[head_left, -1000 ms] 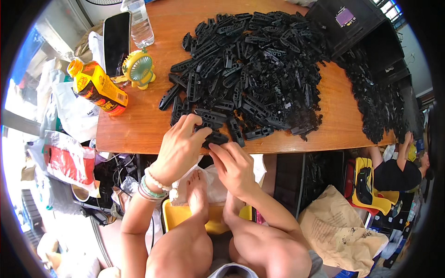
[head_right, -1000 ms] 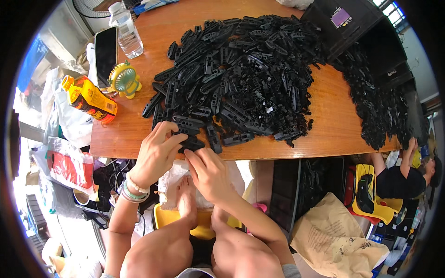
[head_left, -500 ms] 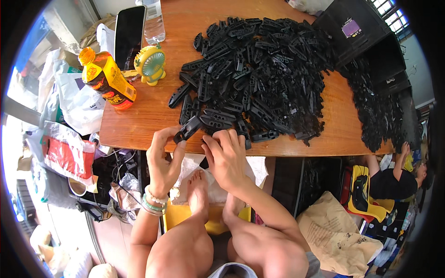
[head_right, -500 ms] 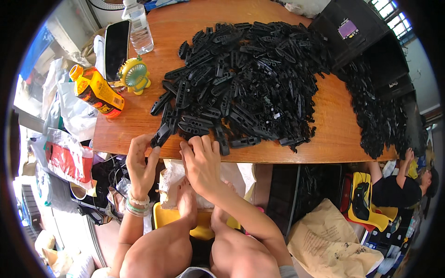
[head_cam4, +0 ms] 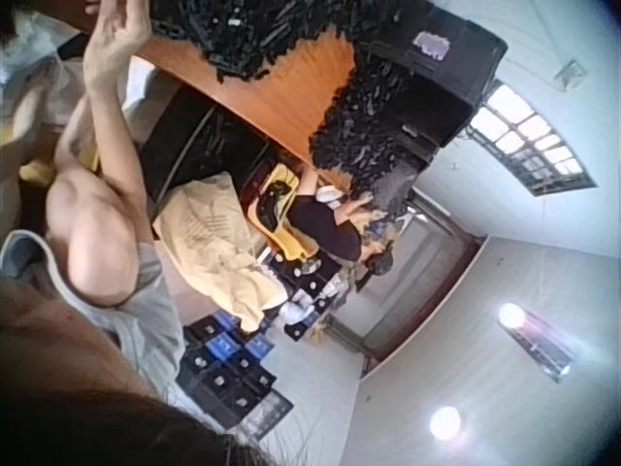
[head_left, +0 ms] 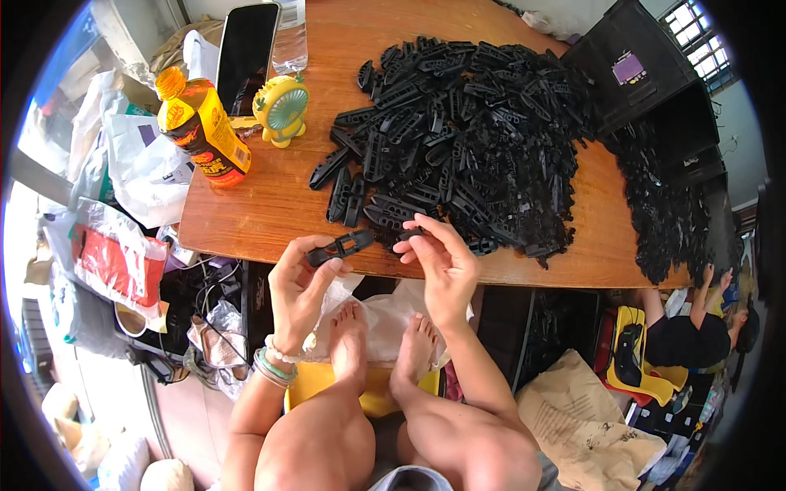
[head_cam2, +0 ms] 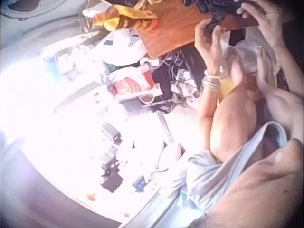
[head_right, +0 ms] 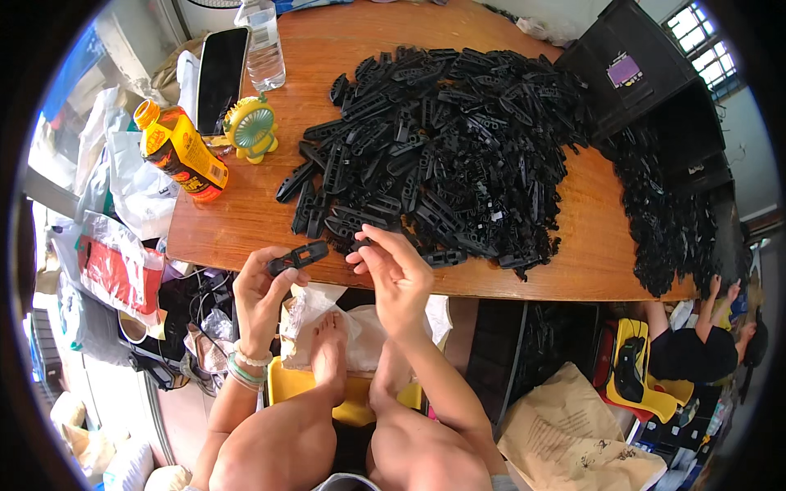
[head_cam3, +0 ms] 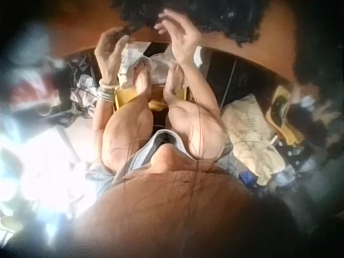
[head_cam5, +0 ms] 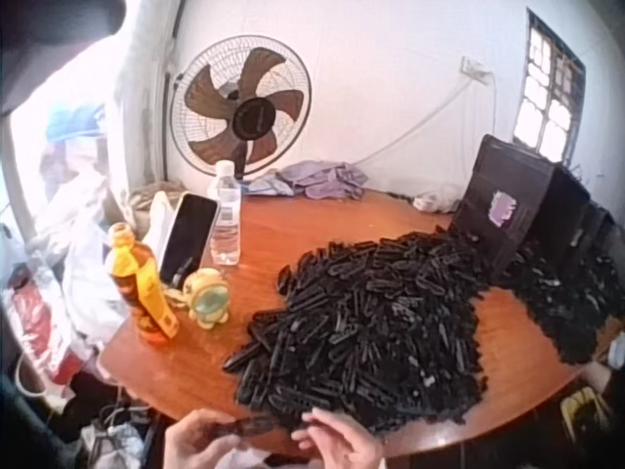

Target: The person assembles black plastic components together by hand and sorts piles of plastic parts across the table.

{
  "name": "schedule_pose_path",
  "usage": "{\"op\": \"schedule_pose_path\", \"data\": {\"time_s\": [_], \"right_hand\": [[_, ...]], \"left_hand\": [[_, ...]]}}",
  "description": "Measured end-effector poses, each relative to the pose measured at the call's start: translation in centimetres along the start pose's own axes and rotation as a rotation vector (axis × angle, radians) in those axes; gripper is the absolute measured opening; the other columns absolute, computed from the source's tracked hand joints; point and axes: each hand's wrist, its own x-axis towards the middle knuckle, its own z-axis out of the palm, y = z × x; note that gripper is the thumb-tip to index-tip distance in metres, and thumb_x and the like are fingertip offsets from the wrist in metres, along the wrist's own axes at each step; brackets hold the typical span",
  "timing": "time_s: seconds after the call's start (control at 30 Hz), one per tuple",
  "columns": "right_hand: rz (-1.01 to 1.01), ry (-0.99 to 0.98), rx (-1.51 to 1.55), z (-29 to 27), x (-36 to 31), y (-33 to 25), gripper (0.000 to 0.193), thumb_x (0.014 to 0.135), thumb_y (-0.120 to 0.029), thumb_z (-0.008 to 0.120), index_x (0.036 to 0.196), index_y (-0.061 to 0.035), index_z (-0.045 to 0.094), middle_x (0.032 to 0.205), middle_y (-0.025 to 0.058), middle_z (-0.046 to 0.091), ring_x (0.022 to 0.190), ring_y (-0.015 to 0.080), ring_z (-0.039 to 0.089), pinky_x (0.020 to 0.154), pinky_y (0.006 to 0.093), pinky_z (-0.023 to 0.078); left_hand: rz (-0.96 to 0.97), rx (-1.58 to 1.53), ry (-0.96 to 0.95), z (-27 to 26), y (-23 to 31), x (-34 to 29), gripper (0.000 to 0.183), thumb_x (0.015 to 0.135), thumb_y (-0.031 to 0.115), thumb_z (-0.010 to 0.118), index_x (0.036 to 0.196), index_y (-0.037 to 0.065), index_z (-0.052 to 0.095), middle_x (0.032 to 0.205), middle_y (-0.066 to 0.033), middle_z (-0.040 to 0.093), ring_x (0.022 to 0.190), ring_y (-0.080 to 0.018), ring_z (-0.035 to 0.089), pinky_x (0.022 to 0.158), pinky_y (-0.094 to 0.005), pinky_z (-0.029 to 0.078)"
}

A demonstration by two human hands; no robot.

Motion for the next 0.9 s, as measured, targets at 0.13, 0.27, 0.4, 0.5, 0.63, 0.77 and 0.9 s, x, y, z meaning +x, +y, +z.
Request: {"op": "schedule_pose_path", "data": {"time_s": [0.13, 0.27, 0.4, 0.5, 0.63, 0.77, 0.9], "right_hand": [[0.199, 0.052, 0.178, -0.9, -0.7, -1.5, 0.021, 0.089, -0.001, 0.055, 0.109, 0.0038, 0.061, 0.089, 0.0096, 0.062, 0.069, 0.0162, 0.064, 0.063, 0.0227, 0.05], [0.093, 0.049, 0.075, -2.2, -1.7, -1.7, 0.014, 0.082, 0.004, 0.063, 0.095, 0.0029, 0.068, 0.093, 0.0079, 0.06, 0.078, 0.0128, 0.057, 0.069, 0.0219, 0.046], [0.039, -0.081, 0.079, -1.7, -2.3, -3.1, 0.018, 0.074, 0.002, 0.071, 0.091, -0.0025, 0.071, 0.09, 0.0056, 0.058, 0.088, 0.0142, 0.051, 0.076, 0.0262, 0.042], [-0.05, -0.069, -0.208, -2.1, -2.6, -3.1, 0.019, 0.072, 0.0, 0.072, 0.091, -0.004, 0.071, 0.09, 0.0055, 0.059, 0.086, 0.0169, 0.052, 0.075, 0.0259, 0.042], [-0.189, -0.045, -0.447, -2.2, -3.0, -3.3, 0.02, 0.071, -0.001, 0.073, 0.09, -0.0058, 0.072, 0.094, 0.0062, 0.06, 0.087, 0.0189, 0.052, 0.07, 0.0275, 0.043], [-0.288, -0.171, -0.435, -2.9, -3.2, -3.8, 0.019, 0.077, -0.005, 0.07, 0.096, -0.0026, 0.07, 0.099, 0.0093, 0.063, 0.084, 0.0155, 0.054, 0.07, 0.0252, 0.042], [0.188, -0.235, -0.359, -3.4, -4.4, -3.8, 0.025, 0.08, -0.008, 0.068, 0.104, 0.0005, 0.066, 0.092, 0.0121, 0.067, 0.072, 0.0151, 0.059, 0.068, 0.0247, 0.046]], "left_hand": [[-0.043, -0.073, -0.083, 0.9, 0.5, -0.3, 0.023, 0.085, -0.003, 0.058, 0.107, -0.004, 0.052, 0.084, -0.0113, 0.065, 0.076, -0.0152, 0.064, 0.071, -0.0251, 0.051], [-0.083, -0.129, -0.162, 2.1, 1.3, -0.6, 0.023, 0.083, -0.006, 0.062, 0.105, -0.006, 0.054, 0.083, -0.0103, 0.065, 0.075, -0.0128, 0.064, 0.067, -0.0232, 0.053], [-0.129, -0.063, -0.285, 2.4, 1.5, -1.2, 0.027, 0.082, -0.002, 0.065, 0.107, -0.004, 0.055, 0.082, -0.0092, 0.065, 0.075, -0.0097, 0.064, 0.065, -0.0214, 0.052], [-0.182, -0.077, -0.318, 2.7, 2.3, -1.4, 0.027, 0.082, -0.001, 0.066, 0.107, -0.004, 0.055, 0.083, -0.0097, 0.065, 0.075, -0.0116, 0.065, 0.066, -0.0222, 0.053], [-0.302, -0.174, -0.338, 3.0, 3.0, -1.4, 0.025, 0.083, -0.001, 0.065, 0.105, -0.006, 0.055, 0.084, -0.0108, 0.065, 0.075, -0.0148, 0.066, 0.068, -0.0234, 0.054], [-0.273, -0.176, -0.299, 3.1, 2.6, -1.8, 0.022, 0.084, -0.001, 0.064, 0.103, -0.006, 0.055, 0.084, -0.0107, 0.065, 0.076, -0.0143, 0.066, 0.068, -0.0231, 0.054], [-0.165, 0.048, -0.332, 3.2, 2.4, -2.5, 0.018, 0.083, 0.0, 0.064, 0.099, -0.006, 0.056, 0.084, -0.0098, 0.065, 0.076, -0.0112, 0.065, 0.067, -0.0218, 0.054]]}}
